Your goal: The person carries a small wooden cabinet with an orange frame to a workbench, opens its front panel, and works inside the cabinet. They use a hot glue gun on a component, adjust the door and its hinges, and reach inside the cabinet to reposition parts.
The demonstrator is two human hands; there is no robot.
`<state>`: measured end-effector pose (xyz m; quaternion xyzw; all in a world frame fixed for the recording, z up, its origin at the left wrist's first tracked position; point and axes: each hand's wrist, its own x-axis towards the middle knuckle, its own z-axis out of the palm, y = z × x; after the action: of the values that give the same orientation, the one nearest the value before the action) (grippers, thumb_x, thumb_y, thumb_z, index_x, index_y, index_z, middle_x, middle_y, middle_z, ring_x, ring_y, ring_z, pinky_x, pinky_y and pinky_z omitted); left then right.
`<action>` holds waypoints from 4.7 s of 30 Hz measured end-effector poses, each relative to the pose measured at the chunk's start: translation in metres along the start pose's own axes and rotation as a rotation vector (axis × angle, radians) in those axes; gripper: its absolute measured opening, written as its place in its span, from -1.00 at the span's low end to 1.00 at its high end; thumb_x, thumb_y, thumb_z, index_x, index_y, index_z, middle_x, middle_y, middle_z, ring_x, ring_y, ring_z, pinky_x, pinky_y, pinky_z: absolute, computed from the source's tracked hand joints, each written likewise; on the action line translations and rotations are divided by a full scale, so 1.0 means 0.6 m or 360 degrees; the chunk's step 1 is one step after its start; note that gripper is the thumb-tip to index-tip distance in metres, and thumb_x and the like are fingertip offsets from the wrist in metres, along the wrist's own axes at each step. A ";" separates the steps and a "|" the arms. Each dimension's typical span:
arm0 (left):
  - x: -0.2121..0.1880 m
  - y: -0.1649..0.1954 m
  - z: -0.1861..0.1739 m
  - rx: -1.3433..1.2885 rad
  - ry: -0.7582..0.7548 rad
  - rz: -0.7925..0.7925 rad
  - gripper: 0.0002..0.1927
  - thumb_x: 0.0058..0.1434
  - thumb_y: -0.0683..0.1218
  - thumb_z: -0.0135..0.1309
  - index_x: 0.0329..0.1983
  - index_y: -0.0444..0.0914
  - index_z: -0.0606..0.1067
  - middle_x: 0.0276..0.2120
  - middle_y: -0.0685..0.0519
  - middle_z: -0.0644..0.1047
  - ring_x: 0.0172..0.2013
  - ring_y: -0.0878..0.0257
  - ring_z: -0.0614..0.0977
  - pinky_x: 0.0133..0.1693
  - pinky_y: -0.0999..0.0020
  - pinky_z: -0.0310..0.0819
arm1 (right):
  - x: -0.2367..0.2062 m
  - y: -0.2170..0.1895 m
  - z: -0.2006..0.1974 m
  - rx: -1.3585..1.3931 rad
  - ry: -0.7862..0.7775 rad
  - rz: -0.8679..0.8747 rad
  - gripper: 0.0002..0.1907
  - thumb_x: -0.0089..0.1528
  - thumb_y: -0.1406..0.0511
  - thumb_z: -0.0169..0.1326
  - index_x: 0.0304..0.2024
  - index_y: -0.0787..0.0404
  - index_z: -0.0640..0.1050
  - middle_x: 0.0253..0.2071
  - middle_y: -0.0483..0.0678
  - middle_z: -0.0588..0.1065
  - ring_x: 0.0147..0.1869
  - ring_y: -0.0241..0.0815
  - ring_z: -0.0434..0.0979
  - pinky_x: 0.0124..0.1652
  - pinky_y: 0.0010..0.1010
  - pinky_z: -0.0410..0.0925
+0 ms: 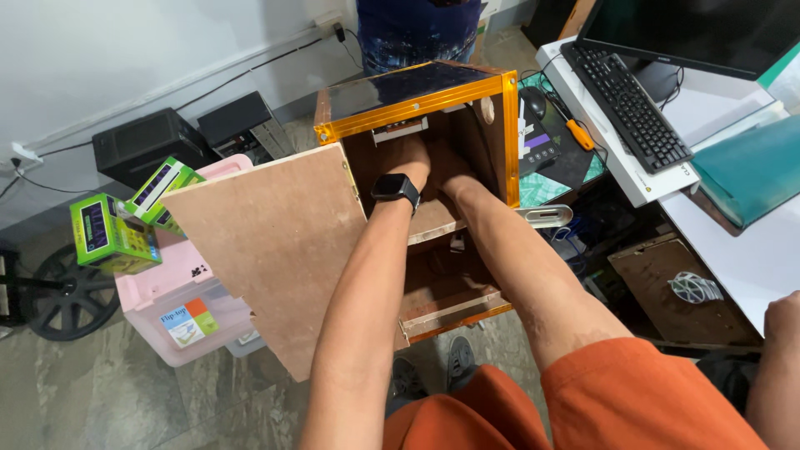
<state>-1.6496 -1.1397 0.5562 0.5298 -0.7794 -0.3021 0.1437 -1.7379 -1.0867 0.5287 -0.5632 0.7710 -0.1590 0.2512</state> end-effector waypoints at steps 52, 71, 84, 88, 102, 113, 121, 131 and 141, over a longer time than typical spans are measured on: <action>-0.011 0.002 -0.010 0.0217 -0.0110 0.0155 -0.58 0.30 0.04 -0.02 0.16 -0.19 0.53 0.21 -0.21 0.48 0.16 -0.17 0.54 0.13 -0.02 0.46 | 0.006 0.044 0.032 0.0045 0.0292 -0.0159 -0.62 0.26 0.29 0.06 0.11 0.30 0.55 0.16 0.25 0.51 0.29 0.16 0.48 0.19 -0.16 0.35; -0.008 -0.006 0.003 0.0164 -0.0043 0.0239 -0.62 0.27 -0.03 -0.03 0.11 -0.22 0.54 0.15 -0.23 0.53 0.14 -0.18 0.56 0.12 -0.02 0.48 | -0.001 0.037 0.022 0.0335 0.0211 -0.0175 -0.50 0.16 0.28 0.17 0.17 0.21 0.52 0.20 0.18 0.49 0.32 0.10 0.44 0.22 -0.18 0.30; -0.034 0.021 -0.035 0.0144 -0.0066 0.0188 -0.50 0.18 -0.08 -0.01 0.22 -0.21 0.44 0.20 -0.24 0.45 0.13 -0.22 0.52 0.07 -0.05 0.45 | 0.015 0.033 0.006 0.0210 0.0335 -0.0181 -0.45 0.16 0.20 0.19 0.21 0.14 0.50 0.21 0.09 0.48 0.32 0.02 0.42 0.24 -0.22 0.29; -0.043 0.026 -0.050 0.0191 -0.0095 0.0157 -0.55 0.17 -0.07 0.00 0.15 -0.23 0.49 0.14 -0.22 0.52 0.11 -0.18 0.57 0.07 -0.02 0.48 | 0.018 0.025 0.017 0.0237 0.0453 -0.0202 -0.45 0.21 0.16 0.18 0.24 0.14 0.47 0.24 0.11 0.45 0.33 0.04 0.39 0.23 -0.20 0.27; -0.023 0.009 -0.024 0.0213 0.0222 0.0357 -0.55 0.14 -0.06 0.01 0.13 -0.18 0.49 0.14 -0.20 0.49 0.10 -0.17 0.54 0.01 -0.06 0.46 | 0.018 0.021 0.002 0.0200 0.0366 -0.0223 -0.48 0.19 0.21 0.17 0.20 0.19 0.52 0.24 0.15 0.48 0.37 0.05 0.42 0.27 -0.21 0.30; -0.052 0.026 -0.053 0.0230 0.0037 0.0229 -0.57 0.18 -0.06 -0.02 0.15 -0.14 0.48 0.14 -0.14 0.52 0.10 -0.13 0.56 0.01 -0.02 0.50 | -0.025 0.005 -0.012 0.0204 0.0231 -0.0129 -0.59 0.19 0.34 0.13 0.11 0.25 0.56 0.13 0.21 0.53 0.26 0.12 0.50 0.18 -0.19 0.35; -0.053 0.024 -0.044 0.0335 -0.0068 0.0167 -0.59 0.22 -0.02 -0.02 0.14 -0.11 0.50 0.15 -0.08 0.54 0.14 -0.07 0.56 0.03 -0.04 0.48 | -0.031 0.017 -0.001 0.0194 0.0278 -0.0198 -0.58 0.19 0.28 0.14 0.10 0.23 0.57 0.14 0.21 0.52 0.25 0.17 0.48 0.16 -0.14 0.34; -0.051 0.028 -0.053 0.0221 0.0020 0.0207 -0.54 0.15 -0.05 0.02 0.15 -0.16 0.49 0.15 -0.14 0.51 0.13 -0.12 0.55 0.04 -0.01 0.48 | -0.030 0.008 -0.005 0.0265 0.0293 -0.0047 -0.58 0.20 0.26 0.13 0.11 0.22 0.57 0.11 0.21 0.55 0.24 0.15 0.51 0.16 -0.15 0.36; -0.027 0.016 -0.027 0.0139 0.0076 0.0337 -0.57 0.19 -0.09 0.00 0.16 -0.18 0.49 0.16 -0.19 0.51 0.12 -0.18 0.54 0.05 -0.02 0.48 | -0.015 0.022 -0.001 0.0047 0.0354 -0.0080 -0.57 0.21 0.30 0.12 0.13 0.26 0.57 0.14 0.24 0.53 0.26 0.18 0.49 0.19 -0.13 0.34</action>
<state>-1.6418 -1.1277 0.5763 0.4574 -0.8397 -0.2383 0.1701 -1.7466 -1.0742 0.5238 -0.5575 0.7773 -0.2380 0.1683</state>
